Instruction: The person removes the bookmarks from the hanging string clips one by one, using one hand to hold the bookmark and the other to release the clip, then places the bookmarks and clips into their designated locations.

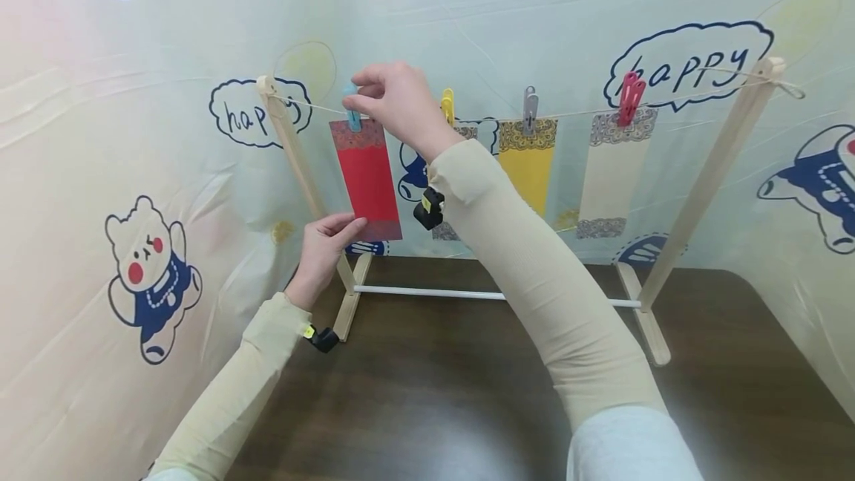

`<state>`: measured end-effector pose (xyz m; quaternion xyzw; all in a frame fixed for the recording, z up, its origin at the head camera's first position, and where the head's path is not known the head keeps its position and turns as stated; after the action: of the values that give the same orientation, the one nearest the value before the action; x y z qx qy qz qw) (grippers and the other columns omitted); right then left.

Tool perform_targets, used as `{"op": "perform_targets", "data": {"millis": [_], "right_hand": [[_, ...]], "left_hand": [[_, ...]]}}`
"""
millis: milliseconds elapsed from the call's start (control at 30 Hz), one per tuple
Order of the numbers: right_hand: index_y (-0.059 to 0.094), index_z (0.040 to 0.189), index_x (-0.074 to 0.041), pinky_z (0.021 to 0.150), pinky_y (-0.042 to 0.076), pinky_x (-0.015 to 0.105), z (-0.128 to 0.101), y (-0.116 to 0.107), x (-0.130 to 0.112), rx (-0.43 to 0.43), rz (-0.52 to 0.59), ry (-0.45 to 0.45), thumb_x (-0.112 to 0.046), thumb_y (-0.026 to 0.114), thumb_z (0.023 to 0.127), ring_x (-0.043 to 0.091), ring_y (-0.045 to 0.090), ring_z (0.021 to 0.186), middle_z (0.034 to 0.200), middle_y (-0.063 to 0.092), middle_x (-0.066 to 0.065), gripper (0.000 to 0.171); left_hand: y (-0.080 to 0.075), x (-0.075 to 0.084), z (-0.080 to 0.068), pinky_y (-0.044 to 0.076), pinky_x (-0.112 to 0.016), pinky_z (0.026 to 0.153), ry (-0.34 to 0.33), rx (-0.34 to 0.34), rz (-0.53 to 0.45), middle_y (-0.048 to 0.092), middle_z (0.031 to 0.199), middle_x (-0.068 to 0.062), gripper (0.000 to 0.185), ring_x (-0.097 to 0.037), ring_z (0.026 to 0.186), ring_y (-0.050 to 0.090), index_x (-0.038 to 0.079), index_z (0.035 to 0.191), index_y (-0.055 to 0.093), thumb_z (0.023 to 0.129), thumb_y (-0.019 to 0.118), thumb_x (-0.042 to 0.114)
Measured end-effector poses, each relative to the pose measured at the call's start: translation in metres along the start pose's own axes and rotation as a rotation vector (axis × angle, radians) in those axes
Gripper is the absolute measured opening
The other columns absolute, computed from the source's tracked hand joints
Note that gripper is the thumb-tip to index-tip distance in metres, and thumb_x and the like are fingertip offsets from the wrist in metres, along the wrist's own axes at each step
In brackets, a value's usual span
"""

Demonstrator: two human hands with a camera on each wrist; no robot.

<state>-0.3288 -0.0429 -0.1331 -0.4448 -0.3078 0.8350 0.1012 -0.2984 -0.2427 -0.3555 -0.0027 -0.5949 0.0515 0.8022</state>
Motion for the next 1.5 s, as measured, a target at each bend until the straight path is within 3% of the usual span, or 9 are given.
{"op": "perform_targets", "data": {"millis": [333, 600, 833, 1100, 1500], "right_hand": [[0.069, 0.133, -0.01, 0.104, 0.05, 0.026, 0.0034, 0.0003, 0.0017, -0.007, 0.052, 0.015, -0.024, 0.074, 0.099, 0.01, 0.07, 0.112, 0.122, 0.076, 0.004, 0.037], [0.074, 0.122, -0.008, 0.096, 0.054, 0.023, 0.0021, -0.0012, -0.0014, 0.032, 0.128, -0.041, -0.016, 0.074, 0.098, 0.011, 0.073, 0.103, 0.114, 0.078, 0.006, 0.025], [0.076, 0.119, -0.007, 0.09, 0.056, 0.023, 0.0, -0.0019, -0.0014, 0.092, 0.148, -0.084, -0.014, 0.076, 0.097, 0.011, 0.074, 0.099, 0.11, 0.079, 0.007, 0.023], [0.078, 0.116, -0.006, 0.093, 0.056, 0.024, -0.0025, -0.0032, 0.0013, 0.163, 0.217, -0.136, -0.012, 0.077, 0.096, 0.012, 0.075, 0.098, 0.11, 0.079, 0.006, 0.021], [0.077, 0.118, -0.005, 0.096, 0.056, 0.024, -0.0051, -0.0046, -0.0011, 0.218, 0.296, -0.201, -0.01, 0.078, 0.094, 0.013, 0.076, 0.098, 0.11, 0.079, 0.007, 0.025]], "left_hand": [[0.0013, 0.0, 0.0005, 0.059, -0.035, 0.095, 0.005, 0.001, -0.009, 0.079, 0.107, 0.001, 0.036, -0.015, 0.095, 0.074, -0.001, 0.125, 0.074, 0.099, 0.074, 0.025], [0.0015, 0.0018, 0.0021, 0.06, -0.032, 0.093, 0.022, -0.006, -0.025, 0.079, 0.107, 0.001, 0.036, -0.015, 0.095, 0.074, -0.001, 0.125, 0.074, 0.099, 0.074, 0.024], [0.001, 0.0003, -0.0001, 0.059, -0.039, 0.096, 0.024, -0.002, -0.033, 0.08, 0.104, 0.002, 0.035, -0.016, 0.094, 0.074, -0.002, 0.123, 0.074, 0.099, 0.074, 0.022], [0.0012, -0.0017, -0.0001, 0.061, -0.028, 0.089, 0.022, 0.005, -0.045, 0.079, 0.1, 0.005, 0.032, -0.013, 0.09, 0.074, -0.004, 0.121, 0.075, 0.098, 0.075, 0.019], [0.0, -0.0022, -0.0029, 0.06, -0.03, 0.09, 0.022, 0.001, -0.023, 0.08, 0.105, 0.0, 0.035, -0.017, 0.093, 0.074, 0.0, 0.124, 0.075, 0.098, 0.075, 0.024]]}}
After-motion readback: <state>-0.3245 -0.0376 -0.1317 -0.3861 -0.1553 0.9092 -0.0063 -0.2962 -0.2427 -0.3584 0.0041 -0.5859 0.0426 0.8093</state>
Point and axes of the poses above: each hand's wrist, its own z-axis towards the middle knuckle, its own y-axis out of the palm, x = y × z, the point moved 4 cm from there along z, towards the middle knuckle
